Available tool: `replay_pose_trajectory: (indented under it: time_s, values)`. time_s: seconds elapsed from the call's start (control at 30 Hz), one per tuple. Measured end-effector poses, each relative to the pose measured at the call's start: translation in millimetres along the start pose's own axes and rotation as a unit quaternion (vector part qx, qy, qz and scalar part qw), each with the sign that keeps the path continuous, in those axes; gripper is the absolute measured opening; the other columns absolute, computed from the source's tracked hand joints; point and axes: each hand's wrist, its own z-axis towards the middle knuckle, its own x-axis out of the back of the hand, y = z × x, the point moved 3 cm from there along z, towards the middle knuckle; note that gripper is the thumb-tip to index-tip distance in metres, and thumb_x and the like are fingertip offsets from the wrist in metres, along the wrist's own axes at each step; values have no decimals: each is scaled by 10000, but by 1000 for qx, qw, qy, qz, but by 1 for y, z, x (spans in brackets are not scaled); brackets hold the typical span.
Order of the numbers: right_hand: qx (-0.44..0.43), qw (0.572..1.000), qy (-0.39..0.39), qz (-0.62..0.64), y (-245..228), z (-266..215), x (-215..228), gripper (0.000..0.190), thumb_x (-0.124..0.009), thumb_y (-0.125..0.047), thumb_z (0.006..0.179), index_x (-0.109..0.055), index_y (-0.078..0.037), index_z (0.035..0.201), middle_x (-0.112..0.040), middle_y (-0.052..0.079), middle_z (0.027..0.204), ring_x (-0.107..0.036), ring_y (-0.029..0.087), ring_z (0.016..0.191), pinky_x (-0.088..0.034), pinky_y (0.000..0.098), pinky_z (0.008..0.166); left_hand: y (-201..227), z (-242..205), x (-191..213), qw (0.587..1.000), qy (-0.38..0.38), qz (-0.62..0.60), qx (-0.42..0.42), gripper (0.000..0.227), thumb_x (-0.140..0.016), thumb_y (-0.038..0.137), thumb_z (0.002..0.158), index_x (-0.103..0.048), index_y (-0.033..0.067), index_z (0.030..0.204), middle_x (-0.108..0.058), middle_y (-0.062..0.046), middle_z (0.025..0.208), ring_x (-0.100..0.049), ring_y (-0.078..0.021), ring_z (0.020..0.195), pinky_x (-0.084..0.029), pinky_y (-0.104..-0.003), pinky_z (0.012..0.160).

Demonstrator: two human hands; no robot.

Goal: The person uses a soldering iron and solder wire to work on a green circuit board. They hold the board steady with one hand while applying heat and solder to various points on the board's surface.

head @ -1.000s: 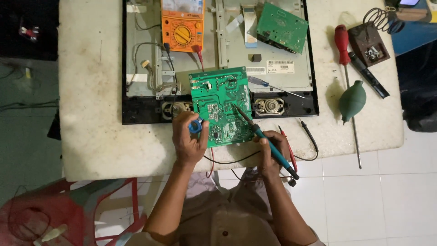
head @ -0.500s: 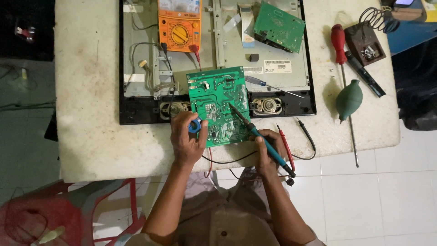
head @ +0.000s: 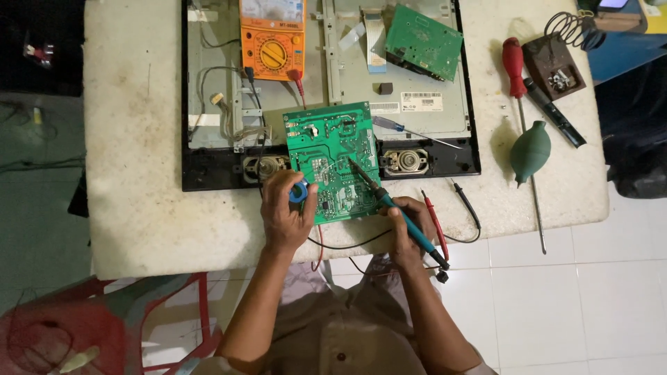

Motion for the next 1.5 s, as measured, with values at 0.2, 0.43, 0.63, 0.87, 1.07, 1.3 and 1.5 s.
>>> replay_pose_trajectory:
  time_s: [0.2,0.43,0.63,0.87,1.07,1.3,1.5]
  values:
    - [16,1000,25,-1,0,-4,2,161,-709,-70,956,-671,58,1047,-719,200,790,-750,281,704,-602,404,724,-7,-6,-1,999,10,-35,12,284,-820,96,892,-688,4,1127,-666,-140,1069,-689,-347,989,-573,-445,895]
    - [5,1000,25,-1,1,-5,4,183,-702,-105,967,-659,55,1044,-702,180,765,-742,263,700,-589,385,725,0,-1,3,1000,2,-29,4,284,-812,90,894,-681,9,1133,-652,-132,1082,-685,-343,1001,-570,-443,907]
    - [-6,1000,21,0,0,-4,2,179,-704,-95,961,-659,61,1037,-694,179,747,-735,262,699,-587,390,723,1,0,2,1000,3,-26,-5,282,-812,81,888,-686,1,1128,-645,-136,1076,-683,-347,994,-571,-447,900]
    - [4,1000,20,6,3,-2,0,158,-705,-77,951,-666,63,1014,-690,187,719,-723,249,673,-588,387,699,2,0,3,1000,0,-26,-5,266,-801,69,894,-692,6,1128,-648,-129,1063,-688,-354,991,-574,-454,889]
    - [-4,1000,15,8,5,-3,3,160,-704,-85,953,-671,55,1023,-694,180,724,-718,237,683,-573,366,685,3,0,4,1000,-5,-19,-7,264,-801,71,891,-693,5,1122,-653,-132,1054,-691,-362,992,-571,-459,889]
    - [0,1000,10,-1,3,-2,2,167,-713,-92,942,-674,50,1021,-693,175,715,-716,238,675,-560,355,674,2,0,3,1000,-6,-18,-6,265,-803,69,889,-696,12,1125,-662,-131,1047,-692,-364,988,-572,-462,887]
    - [5,1000,17,-4,8,-3,3,159,-713,-85,933,-669,54,999,-695,177,719,-711,235,655,-563,338,663,1,-1,2,1000,0,-19,-7,259,-803,61,880,-707,5,1113,-664,-140,1047,-695,-364,984,-569,-457,888]
